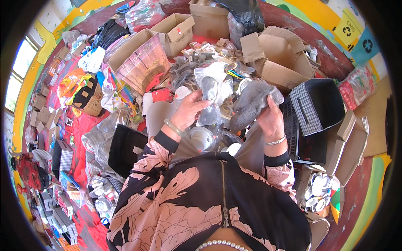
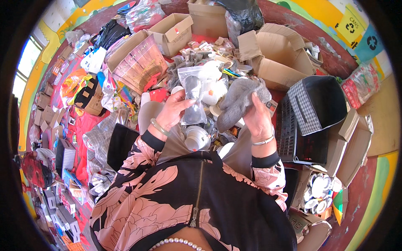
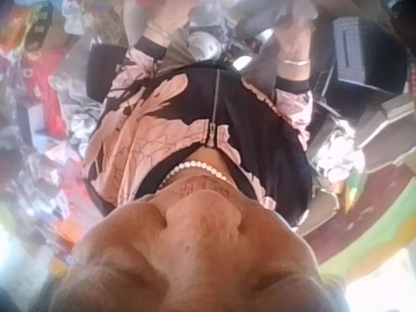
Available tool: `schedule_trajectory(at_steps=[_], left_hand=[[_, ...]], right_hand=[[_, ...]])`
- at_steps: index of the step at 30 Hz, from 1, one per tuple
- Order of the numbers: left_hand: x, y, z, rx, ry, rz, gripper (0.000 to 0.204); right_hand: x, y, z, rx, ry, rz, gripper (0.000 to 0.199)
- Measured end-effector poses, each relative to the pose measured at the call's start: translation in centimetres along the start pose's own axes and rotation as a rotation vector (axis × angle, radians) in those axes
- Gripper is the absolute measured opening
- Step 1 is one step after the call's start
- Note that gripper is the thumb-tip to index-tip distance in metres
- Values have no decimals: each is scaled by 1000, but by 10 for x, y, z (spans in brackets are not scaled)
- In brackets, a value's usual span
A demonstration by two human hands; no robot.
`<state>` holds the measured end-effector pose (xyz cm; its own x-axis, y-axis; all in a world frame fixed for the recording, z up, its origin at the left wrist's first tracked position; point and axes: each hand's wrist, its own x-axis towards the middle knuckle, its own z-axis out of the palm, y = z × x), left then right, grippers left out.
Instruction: The person sits on the floor and repeatedly picks up sunglasses from a pile of items. They wipe the frames and lenses with a gray cloth and then place the sunglasses into a clear plastic bag.
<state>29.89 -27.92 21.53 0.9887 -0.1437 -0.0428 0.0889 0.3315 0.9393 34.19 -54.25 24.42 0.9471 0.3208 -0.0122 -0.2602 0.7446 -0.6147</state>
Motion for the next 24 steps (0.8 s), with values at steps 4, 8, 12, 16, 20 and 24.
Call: schedule_trajectory(at_steps=[4, 8, 12, 16, 20, 24], left_hand=[[-13, 7, 24, -161, 61, 135, 37], [-14, 6, 46, -92, 172, 172, 41], [-13, 12, 67, -215, 179, 267, 37], [-22, 15, 64, -260, 271, 199, 29], [-21, 29, 48, -867, -62, 50, 30], [-16, 42, 56, -631, 83, 198, 30]], right_hand=[[-10, -14, 50, -303, 46, -206, 28], [-10, 0, 93, -1076, -5, -234, 33], [-1, 47, 94, -1497, -301, -819, 49], [-16, 60, 85, -1570, -467, -833, 61], [-42, 60, 83, -1756, -617, -718, 77], [-60, 68, 62, -1897, -706, -687, 75]])
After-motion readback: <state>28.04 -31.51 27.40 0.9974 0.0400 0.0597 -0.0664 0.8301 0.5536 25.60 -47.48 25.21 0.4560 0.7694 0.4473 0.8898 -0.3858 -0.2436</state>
